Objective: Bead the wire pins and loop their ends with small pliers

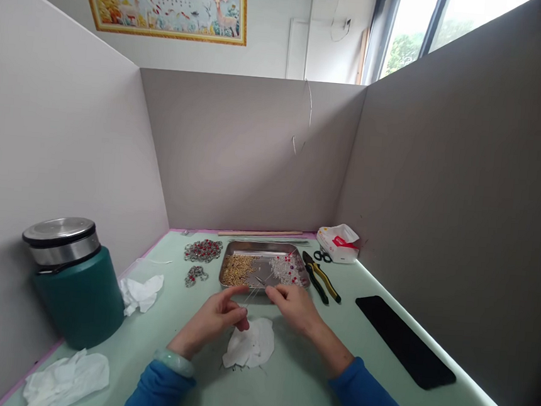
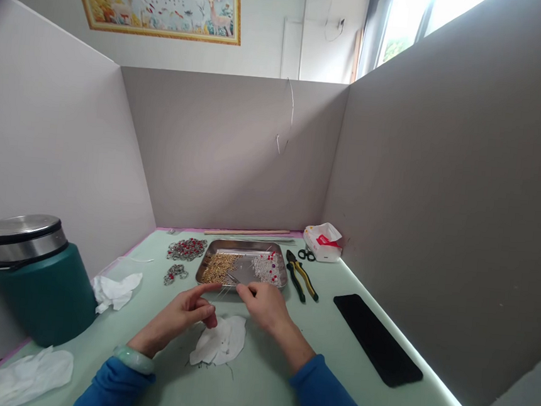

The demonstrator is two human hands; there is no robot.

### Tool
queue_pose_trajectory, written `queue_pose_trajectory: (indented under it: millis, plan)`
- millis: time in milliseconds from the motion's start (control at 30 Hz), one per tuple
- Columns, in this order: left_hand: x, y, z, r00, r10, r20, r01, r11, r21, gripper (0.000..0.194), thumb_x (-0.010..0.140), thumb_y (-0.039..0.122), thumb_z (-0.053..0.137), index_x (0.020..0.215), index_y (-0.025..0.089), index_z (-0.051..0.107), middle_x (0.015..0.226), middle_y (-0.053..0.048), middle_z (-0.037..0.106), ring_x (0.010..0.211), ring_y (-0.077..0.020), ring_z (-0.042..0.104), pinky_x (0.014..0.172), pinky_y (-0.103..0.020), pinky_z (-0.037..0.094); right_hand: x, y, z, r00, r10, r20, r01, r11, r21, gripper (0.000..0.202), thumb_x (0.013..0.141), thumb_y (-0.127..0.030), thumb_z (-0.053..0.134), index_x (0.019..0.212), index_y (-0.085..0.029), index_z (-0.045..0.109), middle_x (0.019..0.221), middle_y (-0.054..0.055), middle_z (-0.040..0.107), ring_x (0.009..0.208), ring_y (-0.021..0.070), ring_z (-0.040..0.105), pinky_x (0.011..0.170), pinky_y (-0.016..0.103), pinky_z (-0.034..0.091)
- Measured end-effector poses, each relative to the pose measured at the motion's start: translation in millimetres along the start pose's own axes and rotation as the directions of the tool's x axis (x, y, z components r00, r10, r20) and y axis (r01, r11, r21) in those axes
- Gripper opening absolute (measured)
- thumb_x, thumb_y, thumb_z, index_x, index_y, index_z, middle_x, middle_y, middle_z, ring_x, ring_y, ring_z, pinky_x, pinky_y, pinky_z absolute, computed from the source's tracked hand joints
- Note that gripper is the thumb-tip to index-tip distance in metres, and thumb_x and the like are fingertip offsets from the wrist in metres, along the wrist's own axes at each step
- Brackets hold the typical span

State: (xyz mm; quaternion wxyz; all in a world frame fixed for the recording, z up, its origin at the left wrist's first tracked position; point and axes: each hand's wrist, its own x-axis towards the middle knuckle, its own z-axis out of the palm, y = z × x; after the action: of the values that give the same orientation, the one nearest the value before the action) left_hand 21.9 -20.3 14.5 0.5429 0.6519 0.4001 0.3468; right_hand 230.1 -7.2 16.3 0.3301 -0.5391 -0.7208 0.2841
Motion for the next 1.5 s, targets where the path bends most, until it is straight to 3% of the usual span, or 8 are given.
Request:
queue_pose_trajectory:
  millis: [300, 467, 633, 800, 933, 1233, 1300, 1500]
  plan:
    - [-9, 10, 4.9, 0.991, 0.099, 0.086, -0.082, 0.98, -0.184, 0.065, 0.083, 0.036, 0.054, 0.138, 0.011, 0.029, 0.073, -0.007, 0.067, 0.071, -0.0185, 0.06, 0.069, -0.034, 0.044, -5, -6, 8, 0.978, -0.039, -0.206, -0.024, 0.956, -0.291, 0.036, 0.083, -0.044, 0.045, 0.063, -0.016, 0.057, 0.064, 0.005, 0.056, 0.061, 0.0159, 0.046, 0.054, 0.028, 0.021]
    - [2, -4, 2.7, 0.999, -0.029, 0.034, 0.033, 0.989, -0.146, 0.072, 0.076, 0.028, 0.062, 0.136, 0.005, 0.029, 0.068, -0.005, 0.066, 0.064, -0.0162, 0.057, 0.065, -0.032, 0.043, -3, -8, -2, 0.986, 0.082, 0.142, -0.114, 0.966, 0.231, 0.044, 0.083, -0.051, 0.039, 0.065, -0.015, 0.058, 0.053, -0.001, 0.041, 0.048, 0.01, 0.034, 0.046, 0.024, 0.023]
    - [6, -6, 3.2, 0.999, -0.001, -0.051, 0.0, 1.0, -0.023, 0.056, 0.075, 0.029, 0.061, 0.123, 0.003, 0.046, 0.071, -0.008, 0.066, 0.065, -0.0157, 0.055, 0.066, -0.031, 0.042, -6, -8, -11, 0.871, -0.044, 0.489, -0.284, 0.766, 0.576, 0.047, 0.083, -0.057, 0.035, 0.073, -0.016, 0.057, 0.053, -0.006, 0.031, 0.042, 0.0072, 0.021, 0.04, 0.022, 0.014]
    - [-4, 8, 4.3, 0.997, 0.064, 0.052, -0.057, 0.99, -0.13, 0.065, 0.08, 0.03, 0.059, 0.135, 0.007, 0.031, 0.07, -0.006, 0.066, 0.067, -0.0172, 0.058, 0.068, -0.033, 0.043, -3, -5, -4, 0.987, 0.039, 0.154, -0.087, 0.942, 0.323, 0.042, 0.081, -0.051, 0.043, 0.061, -0.016, 0.055, 0.053, -0.002, 0.037, 0.049, 0.01, 0.031, 0.047, 0.025, 0.019]
    - [-9, 13, 5.6, 0.992, 0.108, 0.063, -0.092, 0.971, -0.22, 0.068, 0.082, 0.032, 0.056, 0.139, 0.011, 0.025, 0.074, -0.007, 0.067, 0.066, -0.0169, 0.058, 0.066, -0.033, 0.044, -2, -1, 6, 0.986, -0.002, -0.167, -0.003, 1.0, -0.03, 0.038, 0.078, -0.048, 0.051, 0.055, -0.017, 0.05, 0.054, 0.001, 0.043, 0.055, 0.0129, 0.036, 0.053, 0.027, 0.018]
    - [4, 1, 6.6, 0.997, -0.071, -0.027, 0.068, 0.994, -0.089, 0.065, 0.076, 0.028, 0.061, 0.132, 0.004, 0.037, 0.074, -0.008, 0.067, 0.066, -0.016, 0.057, 0.068, -0.033, 0.044, -5, -8, -10, 0.948, -0.006, 0.318, -0.091, 0.953, 0.288, 0.055, 0.086, -0.056, 0.027, 0.073, -0.016, 0.061, 0.052, -0.003, 0.038, 0.042, 0.0091, 0.029, 0.042, 0.023, 0.025]
    - [2, 4, 6.4, 0.999, -0.046, -0.017, 0.044, 0.995, -0.087, 0.064, 0.077, 0.028, 0.06, 0.131, 0.004, 0.037, 0.071, -0.007, 0.066, 0.065, -0.0166, 0.057, 0.068, -0.033, 0.045, -4, -7, -9, 0.954, 0.001, 0.3, -0.094, 0.951, 0.296, 0.053, 0.085, -0.056, 0.029, 0.072, -0.016, 0.061, 0.052, -0.003, 0.038, 0.043, 0.0092, 0.03, 0.043, 0.023, 0.024]
    - [-7, 12, 6.5, 0.996, 0.079, 0.028, -0.072, 0.979, -0.188, 0.075, 0.081, 0.031, 0.058, 0.141, 0.013, 0.018, 0.073, -0.005, 0.066, 0.064, -0.0161, 0.058, 0.065, -0.032, 0.044, -2, -5, 2, 0.995, 0.069, -0.068, -0.057, 0.985, 0.161, 0.037, 0.077, -0.048, 0.051, 0.057, -0.017, 0.049, 0.056, -0.001, 0.037, 0.058, 0.0133, 0.036, 0.052, 0.026, 0.022]
